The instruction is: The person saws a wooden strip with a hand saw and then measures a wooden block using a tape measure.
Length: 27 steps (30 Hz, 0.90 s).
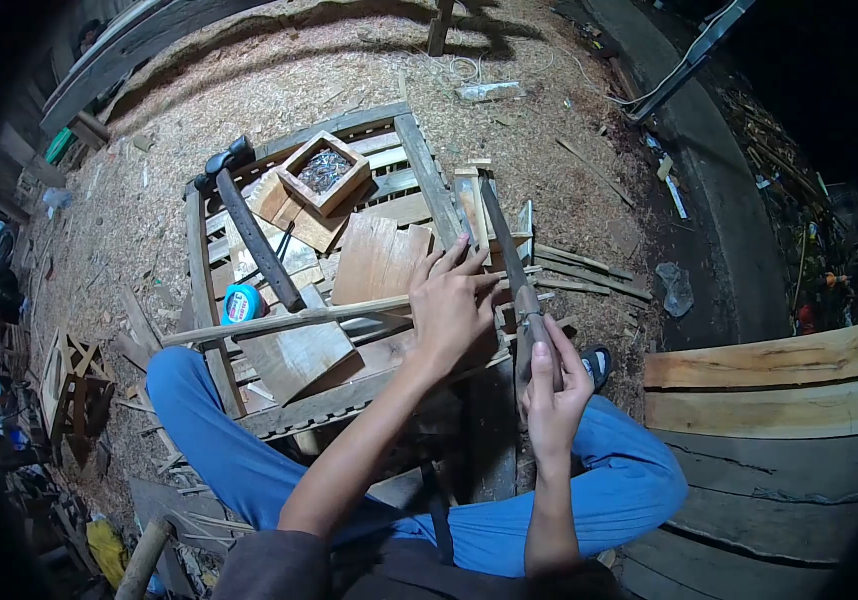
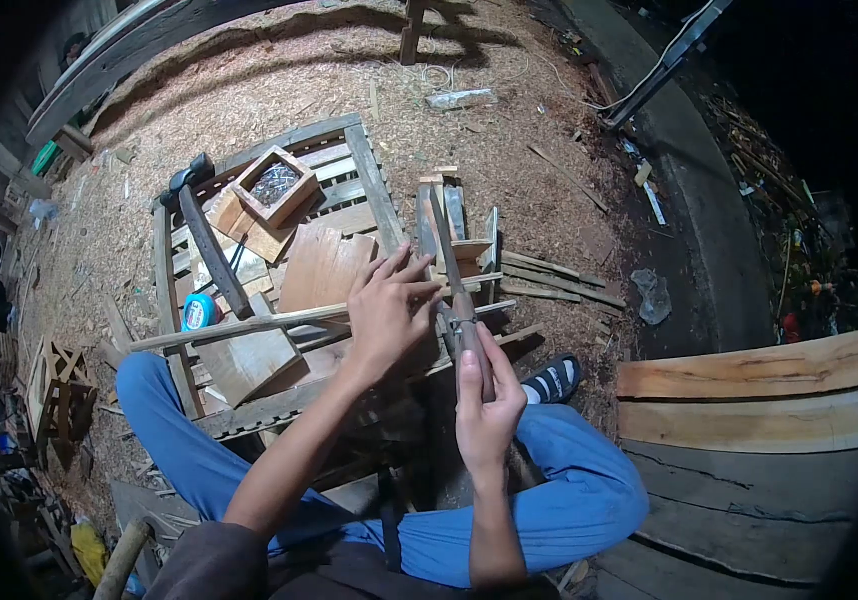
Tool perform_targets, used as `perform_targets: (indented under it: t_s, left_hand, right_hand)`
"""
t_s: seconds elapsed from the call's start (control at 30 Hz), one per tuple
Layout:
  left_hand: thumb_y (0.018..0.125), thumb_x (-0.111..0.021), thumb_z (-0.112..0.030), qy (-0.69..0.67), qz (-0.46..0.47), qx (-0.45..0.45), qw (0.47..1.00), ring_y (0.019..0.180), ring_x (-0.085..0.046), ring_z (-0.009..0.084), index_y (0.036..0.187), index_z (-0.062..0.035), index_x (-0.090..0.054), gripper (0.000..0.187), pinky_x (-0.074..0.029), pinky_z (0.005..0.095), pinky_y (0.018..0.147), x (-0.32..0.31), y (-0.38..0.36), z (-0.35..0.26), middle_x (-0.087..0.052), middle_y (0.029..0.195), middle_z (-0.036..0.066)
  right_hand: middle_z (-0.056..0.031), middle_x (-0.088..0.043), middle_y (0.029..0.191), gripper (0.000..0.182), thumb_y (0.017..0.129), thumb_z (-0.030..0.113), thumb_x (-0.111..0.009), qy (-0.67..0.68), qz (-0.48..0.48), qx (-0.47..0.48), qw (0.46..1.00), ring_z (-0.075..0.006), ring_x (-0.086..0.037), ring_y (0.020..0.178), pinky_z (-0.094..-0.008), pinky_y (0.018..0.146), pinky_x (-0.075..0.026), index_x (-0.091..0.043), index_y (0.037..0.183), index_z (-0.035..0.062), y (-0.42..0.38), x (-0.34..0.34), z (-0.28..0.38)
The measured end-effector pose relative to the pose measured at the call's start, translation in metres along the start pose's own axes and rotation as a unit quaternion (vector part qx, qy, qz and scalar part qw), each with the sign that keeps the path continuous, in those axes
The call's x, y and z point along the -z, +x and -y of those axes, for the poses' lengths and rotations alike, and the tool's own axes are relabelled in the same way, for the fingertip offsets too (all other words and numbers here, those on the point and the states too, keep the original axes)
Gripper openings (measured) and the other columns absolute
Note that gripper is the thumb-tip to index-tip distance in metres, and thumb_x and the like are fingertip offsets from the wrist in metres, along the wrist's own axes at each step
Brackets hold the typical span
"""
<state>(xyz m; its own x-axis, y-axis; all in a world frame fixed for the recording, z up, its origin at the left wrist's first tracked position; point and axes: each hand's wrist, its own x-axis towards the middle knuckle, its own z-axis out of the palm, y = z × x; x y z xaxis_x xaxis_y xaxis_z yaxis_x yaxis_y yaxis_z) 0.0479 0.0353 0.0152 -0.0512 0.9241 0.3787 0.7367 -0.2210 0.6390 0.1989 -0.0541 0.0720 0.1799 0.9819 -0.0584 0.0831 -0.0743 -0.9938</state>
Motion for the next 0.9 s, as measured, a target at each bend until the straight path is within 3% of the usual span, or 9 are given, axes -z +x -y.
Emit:
perform_targets:
  t_s: [0.03,0.07,0.13,0.23,0.6,0.9]
  left_hand:
    - [0.086,-0.079,-0.022,0.01,0.001,-0.007,1.0,0.141,-0.057,0.0257,0.1,-0.0154,-0.086,0.017,-0.038,0.044,0.119,0.001,-0.001,-0.001,-0.075,0.131,0.004]
    - [0.085,-0.079,-0.022,0.019,0.002,-0.014,1.0,0.141,-0.057,0.0255,0.1,-0.0159,-0.086,0.017,-0.037,0.0436,0.12,0.002,-0.001,-0.001,-0.076,0.13,0.003]
    - [0.085,-0.08,-0.022,0.015,0.004,-0.01,1.0,0.141,-0.057,0.0257,0.101,-0.0157,-0.086,0.018,-0.037,0.0438,0.12,0.0,-0.001,0.001,-0.076,0.129,0.002]
    - [0.084,-0.08,-0.02,0.002,0.008,-0.006,1.0,0.141,-0.057,0.026,0.102,-0.0149,-0.086,0.019,-0.036,0.0445,0.121,-0.001,0.0,0.0,-0.078,0.125,0.001]
    - [0.083,-0.079,-0.014,-0.028,0.016,-0.023,0.999,0.137,-0.059,0.029,0.108,-0.011,-0.084,0.025,-0.036,0.0483,0.119,0.002,-0.006,-0.006,-0.078,0.122,0.005]
    - [0.087,-0.078,-0.013,-0.01,0.009,-0.07,0.997,0.139,-0.058,0.0319,0.103,-0.008,-0.082,0.018,-0.045,0.0474,0.111,0.006,-0.01,-0.002,-0.073,0.133,0.01]
  right_hand:
    - [-0.0083,-0.072,0.113,0.043,0.109,0.016,-0.061,0.012,-0.002,-0.002,1.0,-0.0051,-0.062,0.082,-0.0207,0.068,-0.05,-0.058,0.144,-0.0072,-0.001,0.0,0.0]
    - [-0.0083,-0.072,0.113,0.043,0.109,0.016,-0.061,0.011,0.0,-0.002,1.0,-0.0051,-0.062,0.082,-0.0207,0.068,-0.05,-0.058,0.144,-0.0072,-0.001,-0.001,0.003]
    - [0.0003,-0.069,0.097,0.041,0.109,0.016,-0.062,0.04,-0.001,-0.029,0.999,0.0002,-0.047,0.063,-0.0182,0.051,-0.035,-0.059,0.144,-0.0038,-0.002,-0.002,0.01]
    - [0.0037,-0.066,0.089,0.041,0.108,0.017,-0.062,0.055,0.0,-0.031,0.998,0.0002,-0.043,0.058,-0.0187,0.049,-0.03,-0.06,0.145,-0.0019,-0.003,-0.003,0.011]
    - [0.004,-0.063,0.084,0.042,0.107,0.017,-0.064,0.036,0.0,-0.012,0.999,-0.0005,-0.044,0.058,-0.019,0.049,-0.032,-0.06,0.145,-0.001,-0.013,0.009,0.003]
    - [0.0041,-0.062,0.083,0.042,0.107,0.017,-0.064,0.048,-0.001,-0.016,0.999,-0.0011,-0.045,0.058,-0.0195,0.049,-0.033,-0.06,0.144,-0.0013,-0.018,0.016,-0.007]
